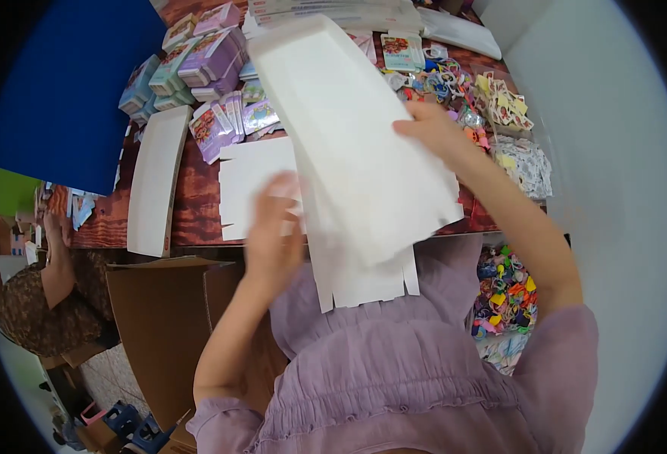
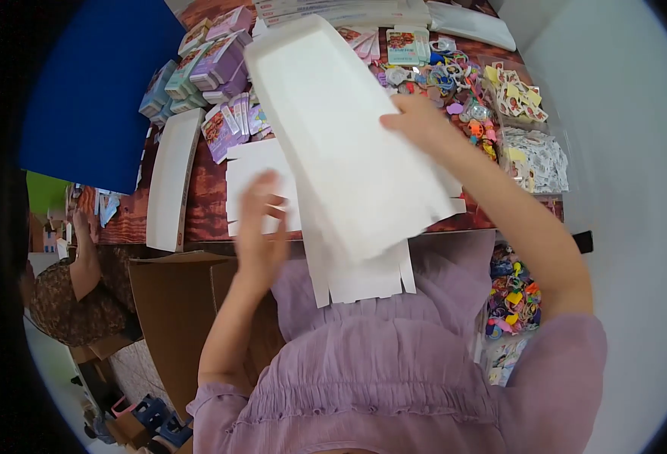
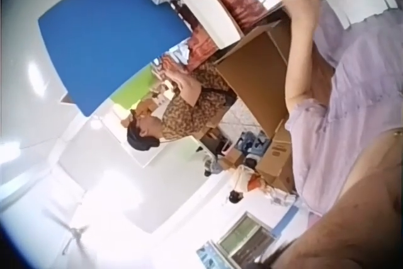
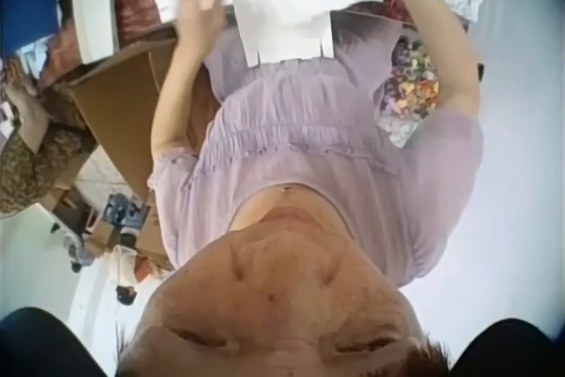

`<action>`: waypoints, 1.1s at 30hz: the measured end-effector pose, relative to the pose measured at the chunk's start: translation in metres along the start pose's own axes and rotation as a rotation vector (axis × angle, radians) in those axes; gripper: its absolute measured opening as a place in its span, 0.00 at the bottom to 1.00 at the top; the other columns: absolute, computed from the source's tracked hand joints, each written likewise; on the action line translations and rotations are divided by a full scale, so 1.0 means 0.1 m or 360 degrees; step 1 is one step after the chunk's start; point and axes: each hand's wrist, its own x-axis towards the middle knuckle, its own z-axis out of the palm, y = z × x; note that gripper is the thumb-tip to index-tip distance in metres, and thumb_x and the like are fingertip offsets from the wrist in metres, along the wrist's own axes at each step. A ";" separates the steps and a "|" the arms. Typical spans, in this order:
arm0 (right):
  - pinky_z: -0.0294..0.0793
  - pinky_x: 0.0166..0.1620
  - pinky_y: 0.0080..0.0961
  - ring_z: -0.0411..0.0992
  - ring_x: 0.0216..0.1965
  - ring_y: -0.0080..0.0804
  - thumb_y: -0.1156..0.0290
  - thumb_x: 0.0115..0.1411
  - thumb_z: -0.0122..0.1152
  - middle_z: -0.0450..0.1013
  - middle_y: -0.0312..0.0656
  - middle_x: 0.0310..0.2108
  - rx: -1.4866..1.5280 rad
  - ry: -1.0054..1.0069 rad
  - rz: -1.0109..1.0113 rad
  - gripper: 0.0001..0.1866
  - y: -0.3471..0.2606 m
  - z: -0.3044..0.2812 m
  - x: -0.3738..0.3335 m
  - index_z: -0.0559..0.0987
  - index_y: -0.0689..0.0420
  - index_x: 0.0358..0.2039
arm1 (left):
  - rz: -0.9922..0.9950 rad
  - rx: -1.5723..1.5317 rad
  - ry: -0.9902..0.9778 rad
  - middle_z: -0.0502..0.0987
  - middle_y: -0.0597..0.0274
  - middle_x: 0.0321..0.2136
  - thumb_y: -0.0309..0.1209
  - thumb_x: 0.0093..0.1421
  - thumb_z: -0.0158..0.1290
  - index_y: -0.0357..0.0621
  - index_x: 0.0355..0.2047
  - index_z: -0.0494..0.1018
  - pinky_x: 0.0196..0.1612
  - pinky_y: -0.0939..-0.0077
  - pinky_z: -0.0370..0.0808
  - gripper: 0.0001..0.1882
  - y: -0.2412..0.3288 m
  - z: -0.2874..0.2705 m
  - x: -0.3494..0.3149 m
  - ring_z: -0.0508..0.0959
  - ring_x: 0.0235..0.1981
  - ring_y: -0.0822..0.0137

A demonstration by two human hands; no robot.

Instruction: Assembling and folding white paper boxes at a workstation.

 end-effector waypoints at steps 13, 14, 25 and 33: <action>0.73 0.49 0.35 0.72 0.48 0.40 0.80 0.56 0.61 0.74 0.50 0.54 -0.1498 -0.0330 -0.0985 0.25 0.21 0.09 -0.90 0.77 0.55 0.56 | 0.0559 0.0456 -0.0831 0.77 0.56 0.47 0.23 0.52 0.63 0.37 0.41 0.77 0.48 0.64 0.78 0.15 -0.19 0.04 -0.14 0.78 0.45 0.56; 0.73 0.49 0.35 0.72 0.48 0.40 0.80 0.56 0.61 0.74 0.50 0.54 -0.1496 -0.0337 -0.0977 0.25 0.18 0.10 -0.97 0.77 0.55 0.56 | 0.0555 0.0535 -0.0872 0.76 0.56 0.47 0.25 0.52 0.63 0.38 0.41 0.77 0.48 0.64 0.77 0.14 -0.19 0.04 -0.15 0.77 0.45 0.56; 0.73 0.45 0.34 0.71 0.46 0.40 0.70 0.53 0.64 0.71 0.47 0.60 -0.1753 -0.0290 -0.1331 0.19 0.01 0.08 -1.15 0.79 0.60 0.46 | 0.0638 0.0528 -0.0885 0.75 0.60 0.46 0.29 0.53 0.62 0.43 0.39 0.76 0.47 0.65 0.74 0.12 -0.06 0.02 -0.28 0.75 0.43 0.59; 0.73 0.39 0.31 0.70 0.41 0.36 0.72 0.52 0.60 0.70 0.40 0.37 -0.1569 -0.0271 -0.1497 0.09 0.28 0.41 -0.96 0.76 0.59 0.34 | 0.0666 0.0599 -0.0854 0.75 0.61 0.44 0.31 0.54 0.62 0.44 0.36 0.74 0.44 0.67 0.73 0.11 -0.03 -0.02 -0.34 0.74 0.40 0.60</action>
